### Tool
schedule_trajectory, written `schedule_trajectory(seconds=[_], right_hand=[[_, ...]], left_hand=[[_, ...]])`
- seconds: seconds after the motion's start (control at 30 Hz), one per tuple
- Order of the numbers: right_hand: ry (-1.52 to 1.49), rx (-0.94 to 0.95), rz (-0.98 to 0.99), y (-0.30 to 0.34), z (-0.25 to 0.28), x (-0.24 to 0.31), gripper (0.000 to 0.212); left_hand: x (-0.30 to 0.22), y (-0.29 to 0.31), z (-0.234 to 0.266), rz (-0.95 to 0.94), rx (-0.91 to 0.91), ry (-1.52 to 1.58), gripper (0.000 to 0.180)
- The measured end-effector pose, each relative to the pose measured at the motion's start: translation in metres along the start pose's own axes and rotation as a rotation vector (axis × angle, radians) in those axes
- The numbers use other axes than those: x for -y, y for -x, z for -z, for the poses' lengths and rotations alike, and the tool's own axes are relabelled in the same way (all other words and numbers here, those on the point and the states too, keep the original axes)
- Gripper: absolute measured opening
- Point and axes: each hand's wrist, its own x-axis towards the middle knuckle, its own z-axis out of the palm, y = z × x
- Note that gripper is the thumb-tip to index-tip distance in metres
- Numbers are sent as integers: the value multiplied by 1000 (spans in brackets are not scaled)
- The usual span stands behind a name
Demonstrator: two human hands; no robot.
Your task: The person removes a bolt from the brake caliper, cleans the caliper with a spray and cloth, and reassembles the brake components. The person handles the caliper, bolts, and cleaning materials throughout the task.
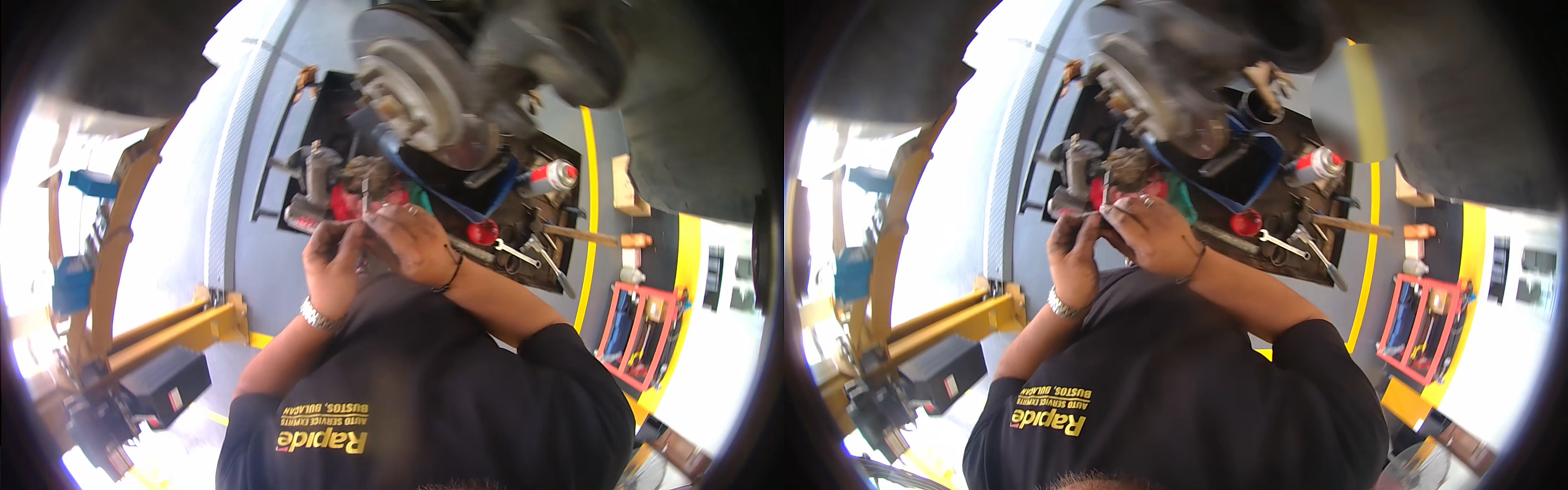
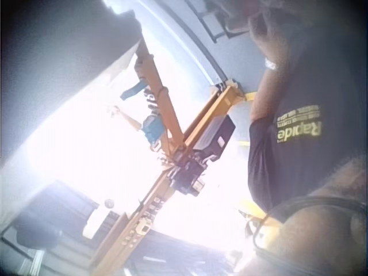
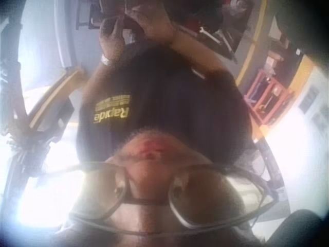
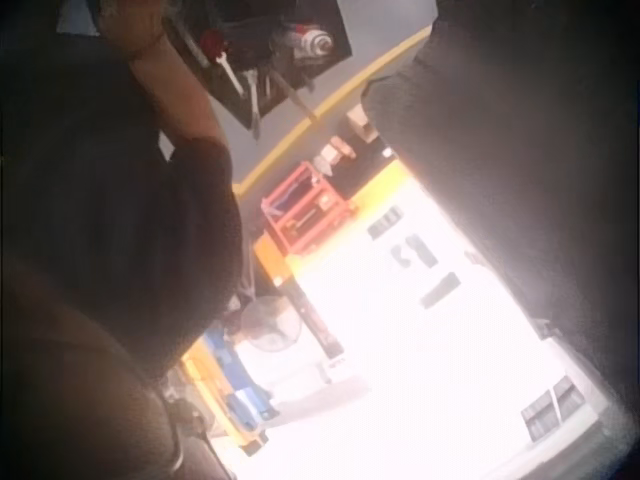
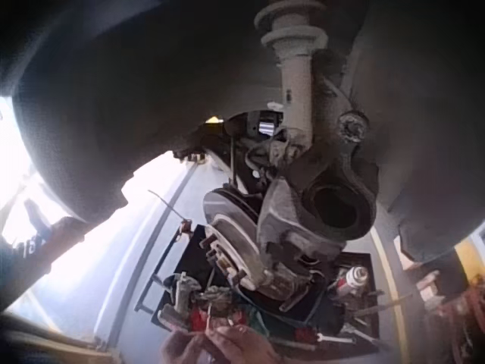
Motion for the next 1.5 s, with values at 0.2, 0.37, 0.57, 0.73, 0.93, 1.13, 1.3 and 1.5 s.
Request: schedule_trajectory(seconds=[0.2, 0.37, 0.57, 0.73, 0.93, 1.13, 1.3, 1.5], right_hand=[[103, -3, -188, 39, 38, -7, 37], [-180, 81, -362, 74, 71, -29, 34], [-474, -337, -678, 89, 126, -70, 24], [-950, -677, -838, 57, 146, -129, 32], [-1186, -535, -843, 34, 137, -142, 36], [-1286, -308, -922, 20, 144, -154, 39], [-960, -276, -847, 6, 126, -157, 41], [-460, -270, -865, -5, 112, -153, 39]], left_hand=[[-3, 18, -29, 105, 224, -143, 23], [0, 18, -63, 92, 434, -336, 34], [0, 23, -90, -121, 641, -447, 29], [1, 27, -95, -9, 627, -398, 25], [4, 33, -88, 36, 515, -349, 23], [2, 30, -76, 64, 472, -339, 23], [3, 26, -74, 69, 504, -361, 23], [2, 18, -66, 23, 549, -403, 23]])
